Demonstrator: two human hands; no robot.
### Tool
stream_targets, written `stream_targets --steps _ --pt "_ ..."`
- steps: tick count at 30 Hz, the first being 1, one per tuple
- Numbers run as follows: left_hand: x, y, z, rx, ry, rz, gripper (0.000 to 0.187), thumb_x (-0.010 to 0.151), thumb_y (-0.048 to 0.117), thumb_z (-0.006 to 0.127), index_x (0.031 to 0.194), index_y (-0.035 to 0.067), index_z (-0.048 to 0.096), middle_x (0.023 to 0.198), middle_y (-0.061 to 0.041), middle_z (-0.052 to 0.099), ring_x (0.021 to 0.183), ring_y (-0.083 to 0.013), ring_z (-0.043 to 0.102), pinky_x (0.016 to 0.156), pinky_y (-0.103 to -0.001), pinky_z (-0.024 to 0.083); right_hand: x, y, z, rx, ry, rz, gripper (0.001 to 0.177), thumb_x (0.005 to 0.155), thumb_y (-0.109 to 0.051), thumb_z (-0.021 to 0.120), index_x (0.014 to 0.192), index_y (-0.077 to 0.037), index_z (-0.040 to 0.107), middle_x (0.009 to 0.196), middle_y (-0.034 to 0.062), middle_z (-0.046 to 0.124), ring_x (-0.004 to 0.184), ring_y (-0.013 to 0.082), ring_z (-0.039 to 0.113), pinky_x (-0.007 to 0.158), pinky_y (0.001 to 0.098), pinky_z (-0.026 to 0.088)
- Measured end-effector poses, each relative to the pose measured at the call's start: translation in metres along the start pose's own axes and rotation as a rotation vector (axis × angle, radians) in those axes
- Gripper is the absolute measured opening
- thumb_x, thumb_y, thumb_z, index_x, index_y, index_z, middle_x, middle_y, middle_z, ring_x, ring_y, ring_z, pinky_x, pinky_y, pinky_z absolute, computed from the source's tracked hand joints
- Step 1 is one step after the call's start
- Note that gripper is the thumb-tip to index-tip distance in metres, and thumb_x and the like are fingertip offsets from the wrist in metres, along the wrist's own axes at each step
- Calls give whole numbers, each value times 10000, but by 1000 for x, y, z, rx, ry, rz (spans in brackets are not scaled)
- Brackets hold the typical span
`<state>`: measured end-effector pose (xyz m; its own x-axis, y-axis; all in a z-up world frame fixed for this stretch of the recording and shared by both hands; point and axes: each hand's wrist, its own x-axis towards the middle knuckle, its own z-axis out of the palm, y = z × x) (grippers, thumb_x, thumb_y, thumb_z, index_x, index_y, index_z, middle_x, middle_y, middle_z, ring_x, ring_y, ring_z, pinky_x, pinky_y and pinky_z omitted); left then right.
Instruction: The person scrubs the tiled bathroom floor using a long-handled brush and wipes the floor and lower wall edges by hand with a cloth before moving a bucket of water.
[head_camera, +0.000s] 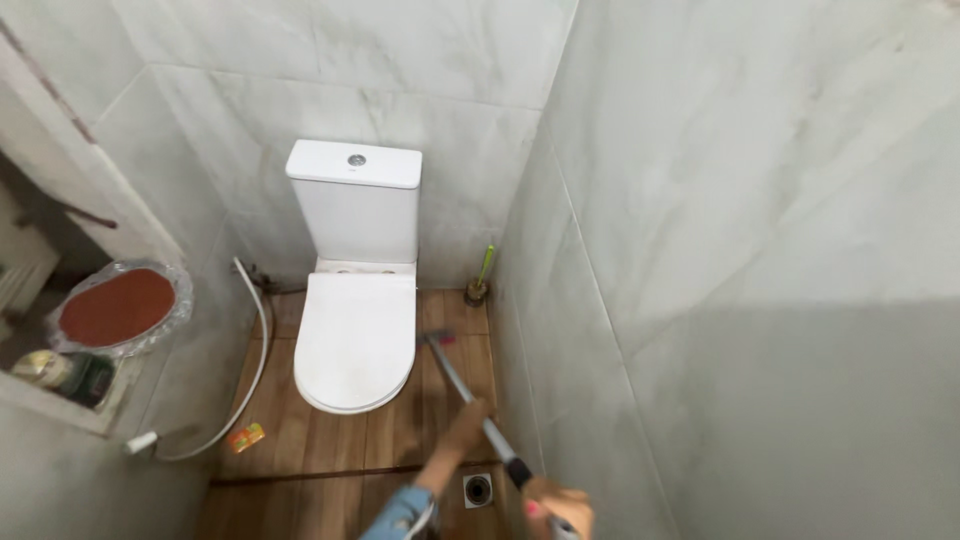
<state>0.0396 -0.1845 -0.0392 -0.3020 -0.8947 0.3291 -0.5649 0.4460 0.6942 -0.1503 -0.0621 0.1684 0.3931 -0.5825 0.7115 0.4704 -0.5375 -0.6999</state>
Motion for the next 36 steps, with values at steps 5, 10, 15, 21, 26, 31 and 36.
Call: stream_targets --steps 5,10,15,21,26,31,36 --pt "21 2 13 -188 -114 -6 170 679 199 801 688 130 646 774 -147 660 724 -325 639 674 -446 499 18 40 18 -157 60 -34 305 1002 -32 646 721 -49 528 639 68 557 576 192 554 604 354 462" --pt "10 4 28 -127 55 170 273 793 178 800 665 87 577 690 -136 611 705 -318 634 700 -430 487 31 64 2 -228 46 -65 275 963 -28 666 728 -44 525 655 75 576 583 201 581 601 350 481" --pt "78 -80 -20 -73 83 264 224 610 165 819 791 96 705 864 -133 713 866 -378 659 799 -468 497 37 103 -5 -393 89 -109 251 925 -24 686 735 -39 523 671 81 594 590 209 608 599 346 501" --pt "106 -93 -32 242 -50 19 371 485 73 874 841 89 773 951 -150 733 1017 -370 671 1002 -553 439 54 100 -17 -310 173 26 323 979 -199 659 717 -40 557 660 82 588 590 208 553 660 338 467" --pt "96 3 -6 -57 74 382 223 777 288 887 825 99 778 742 -114 723 654 -312 683 628 -437 546 89 -47 -91 -277 192 176 512 935 -387 709 594 -76 488 536 50 500 493 172 476 495 354 398" --pt "48 62 3 183 -251 118 178 833 280 705 706 156 711 693 -81 691 613 -226 651 625 -400 551 143 -120 -122 169 4 140 407 849 -191 674 551 -107 411 404 33 462 325 158 427 398 351 364" --pt "-50 13 -60 231 274 189 72 608 195 782 648 169 728 688 -66 673 707 -267 666 694 -451 529 128 -34 -69 387 -115 92 416 926 -195 641 601 -95 400 456 43 467 364 205 464 412 393 414"
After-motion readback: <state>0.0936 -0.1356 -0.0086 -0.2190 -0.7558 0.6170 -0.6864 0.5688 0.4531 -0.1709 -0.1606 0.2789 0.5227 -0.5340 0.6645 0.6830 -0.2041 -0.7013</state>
